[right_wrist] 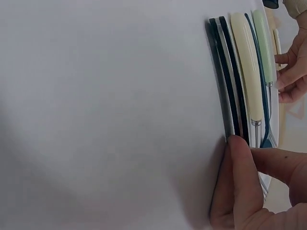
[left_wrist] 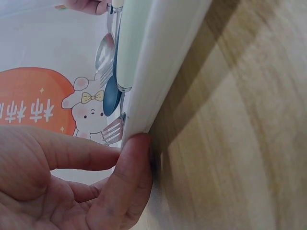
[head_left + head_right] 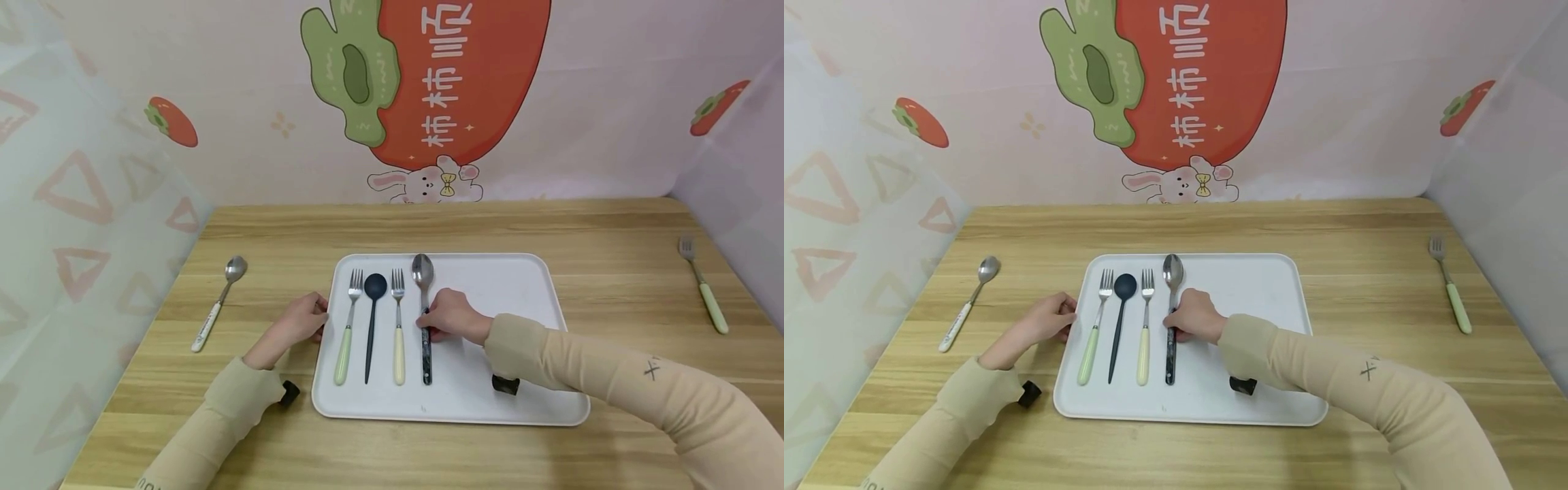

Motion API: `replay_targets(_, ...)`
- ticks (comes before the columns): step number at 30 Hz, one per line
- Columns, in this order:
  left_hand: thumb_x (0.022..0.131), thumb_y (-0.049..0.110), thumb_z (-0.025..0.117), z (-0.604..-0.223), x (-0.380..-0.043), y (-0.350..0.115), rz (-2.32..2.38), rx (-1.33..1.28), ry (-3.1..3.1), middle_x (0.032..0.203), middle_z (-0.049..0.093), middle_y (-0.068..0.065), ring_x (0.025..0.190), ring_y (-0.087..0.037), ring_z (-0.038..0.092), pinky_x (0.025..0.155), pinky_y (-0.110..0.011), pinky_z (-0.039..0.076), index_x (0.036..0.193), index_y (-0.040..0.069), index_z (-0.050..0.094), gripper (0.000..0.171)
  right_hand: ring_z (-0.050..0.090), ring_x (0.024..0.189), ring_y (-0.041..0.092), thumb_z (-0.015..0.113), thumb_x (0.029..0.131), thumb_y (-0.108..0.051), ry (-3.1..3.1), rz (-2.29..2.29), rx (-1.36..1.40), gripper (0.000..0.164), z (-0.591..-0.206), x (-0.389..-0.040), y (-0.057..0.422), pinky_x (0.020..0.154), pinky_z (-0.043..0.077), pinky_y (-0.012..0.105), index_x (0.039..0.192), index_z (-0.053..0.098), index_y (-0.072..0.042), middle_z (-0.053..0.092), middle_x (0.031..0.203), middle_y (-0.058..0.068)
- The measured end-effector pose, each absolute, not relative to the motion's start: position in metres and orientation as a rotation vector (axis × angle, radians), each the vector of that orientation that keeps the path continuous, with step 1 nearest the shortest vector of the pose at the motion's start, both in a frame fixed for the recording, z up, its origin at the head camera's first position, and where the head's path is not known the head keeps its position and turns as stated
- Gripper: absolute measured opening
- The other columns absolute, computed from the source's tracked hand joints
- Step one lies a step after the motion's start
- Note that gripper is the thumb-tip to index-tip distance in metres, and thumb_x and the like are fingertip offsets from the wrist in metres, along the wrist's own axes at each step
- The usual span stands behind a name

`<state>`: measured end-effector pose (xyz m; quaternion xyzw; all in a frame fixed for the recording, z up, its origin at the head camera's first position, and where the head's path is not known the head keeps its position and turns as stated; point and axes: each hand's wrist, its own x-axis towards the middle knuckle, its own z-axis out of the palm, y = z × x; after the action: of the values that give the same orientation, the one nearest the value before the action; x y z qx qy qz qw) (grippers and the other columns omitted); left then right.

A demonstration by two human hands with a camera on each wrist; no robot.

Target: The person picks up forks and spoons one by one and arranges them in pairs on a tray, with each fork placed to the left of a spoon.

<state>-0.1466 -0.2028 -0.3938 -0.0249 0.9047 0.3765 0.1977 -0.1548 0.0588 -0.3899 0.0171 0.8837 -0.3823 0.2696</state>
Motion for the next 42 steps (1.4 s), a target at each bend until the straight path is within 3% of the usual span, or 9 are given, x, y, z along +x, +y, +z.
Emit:
replay_targets(28, 0.087, 0.000, 0.045, -0.393, -0.145, -0.203, 1.056, -0.063, 2.526, 0.080, 0.056, -0.017, 0.058, -0.016, 0.055, 0.052, -0.027, 0.052, 0.102, -0.010, 0.047, 0.018, 0.058, 0.045, 0.008, 0.065, 0.082, -0.018, 2.278, -1.043, 0.074, 0.024, -0.387, -0.155, 0.062, 0.050, 0.050, 0.020, 0.066, 0.063, 0.000, 0.058, 0.053, 0.004)
replay_targets(42, 0.087, 0.001, 0.045, -0.394, -0.147, -0.203, 1.045, -0.065, 2.524, 0.081, 0.056, -0.016, 0.059, -0.016, 0.055, 0.052, -0.026, 0.052, 0.102, -0.009, 0.047, 0.019, 0.058, 0.057, 0.015, 0.058, 0.086, -0.014, 2.447, -0.822, -0.177, 0.015, -0.366, -0.156, 0.092, 0.055, 0.051, 0.025, 0.090, 0.057, 0.001, 0.059, 0.070, 0.009)
